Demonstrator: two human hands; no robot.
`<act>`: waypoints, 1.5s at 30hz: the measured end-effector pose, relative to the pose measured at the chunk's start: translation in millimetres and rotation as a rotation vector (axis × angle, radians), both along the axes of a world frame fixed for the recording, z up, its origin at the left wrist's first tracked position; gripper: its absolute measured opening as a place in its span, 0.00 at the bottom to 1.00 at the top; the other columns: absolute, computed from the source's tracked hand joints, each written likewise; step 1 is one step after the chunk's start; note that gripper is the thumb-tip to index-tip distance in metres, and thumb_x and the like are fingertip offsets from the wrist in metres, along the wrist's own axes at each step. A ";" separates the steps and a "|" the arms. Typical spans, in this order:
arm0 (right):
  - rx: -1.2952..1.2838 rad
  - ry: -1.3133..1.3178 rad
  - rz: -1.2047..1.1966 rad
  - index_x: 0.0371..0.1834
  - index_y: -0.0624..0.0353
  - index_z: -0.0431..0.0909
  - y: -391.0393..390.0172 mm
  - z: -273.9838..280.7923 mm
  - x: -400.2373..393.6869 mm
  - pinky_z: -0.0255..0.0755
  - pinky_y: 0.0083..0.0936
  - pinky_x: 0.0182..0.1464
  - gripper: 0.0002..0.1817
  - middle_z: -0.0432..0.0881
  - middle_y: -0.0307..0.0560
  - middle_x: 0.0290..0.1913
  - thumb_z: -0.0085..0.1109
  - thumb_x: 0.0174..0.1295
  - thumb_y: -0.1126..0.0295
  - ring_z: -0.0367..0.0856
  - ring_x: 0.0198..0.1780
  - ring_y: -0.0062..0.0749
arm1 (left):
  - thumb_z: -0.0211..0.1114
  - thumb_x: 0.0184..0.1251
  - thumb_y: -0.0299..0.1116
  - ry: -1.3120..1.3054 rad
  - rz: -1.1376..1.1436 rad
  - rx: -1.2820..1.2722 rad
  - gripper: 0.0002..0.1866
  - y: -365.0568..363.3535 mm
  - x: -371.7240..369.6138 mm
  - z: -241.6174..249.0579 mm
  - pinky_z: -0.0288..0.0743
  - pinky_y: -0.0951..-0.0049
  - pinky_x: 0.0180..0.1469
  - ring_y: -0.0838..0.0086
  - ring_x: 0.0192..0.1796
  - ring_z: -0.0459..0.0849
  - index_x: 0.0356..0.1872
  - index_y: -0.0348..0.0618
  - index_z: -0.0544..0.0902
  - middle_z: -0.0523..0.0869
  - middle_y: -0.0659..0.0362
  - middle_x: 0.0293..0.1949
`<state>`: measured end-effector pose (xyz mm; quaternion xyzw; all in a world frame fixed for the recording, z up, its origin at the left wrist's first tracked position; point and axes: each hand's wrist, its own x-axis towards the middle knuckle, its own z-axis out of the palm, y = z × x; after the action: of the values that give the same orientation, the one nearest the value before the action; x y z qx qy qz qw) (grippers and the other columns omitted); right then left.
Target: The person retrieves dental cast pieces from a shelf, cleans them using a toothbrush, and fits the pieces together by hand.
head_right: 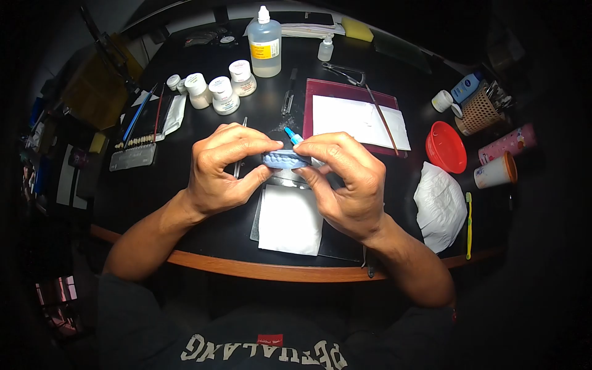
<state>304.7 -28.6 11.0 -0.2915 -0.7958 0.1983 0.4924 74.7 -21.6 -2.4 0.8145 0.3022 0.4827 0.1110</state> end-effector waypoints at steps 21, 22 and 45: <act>-0.206 0.205 -0.102 0.50 0.64 0.87 -8.5 -0.2 -5.6 0.85 0.19 0.38 0.13 0.86 0.51 0.49 0.71 0.62 0.82 0.88 0.47 0.27 | 0.82 0.56 0.22 -0.225 -0.165 -0.433 0.20 -7.7 4.7 2.1 0.80 0.79 0.42 0.78 0.42 0.89 0.51 0.34 0.89 0.92 0.52 0.40; -0.267 0.259 -0.104 0.50 0.64 0.87 -9.8 -0.8 -3.8 0.85 0.19 0.37 0.12 0.87 0.51 0.48 0.71 0.62 0.81 0.88 0.45 0.26 | 0.82 0.57 0.21 -0.303 -0.165 -0.523 0.21 -11.8 8.8 2.2 0.81 0.80 0.42 0.78 0.42 0.89 0.52 0.33 0.88 0.92 0.52 0.41; -0.083 0.006 -0.051 0.48 0.64 0.87 -3.0 -1.7 2.7 0.83 0.24 0.41 0.17 0.88 0.51 0.45 0.72 0.54 0.83 0.89 0.45 0.34 | 0.72 0.63 0.17 -0.150 -0.169 -0.534 0.05 -18.3 7.4 4.2 0.85 0.76 0.47 0.73 0.42 0.92 0.39 0.30 0.86 0.91 0.48 0.42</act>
<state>307.4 -31.6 9.3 -0.3315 -0.7777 0.2193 0.4870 82.1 -39.8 1.8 0.7406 0.3406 0.4342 0.3833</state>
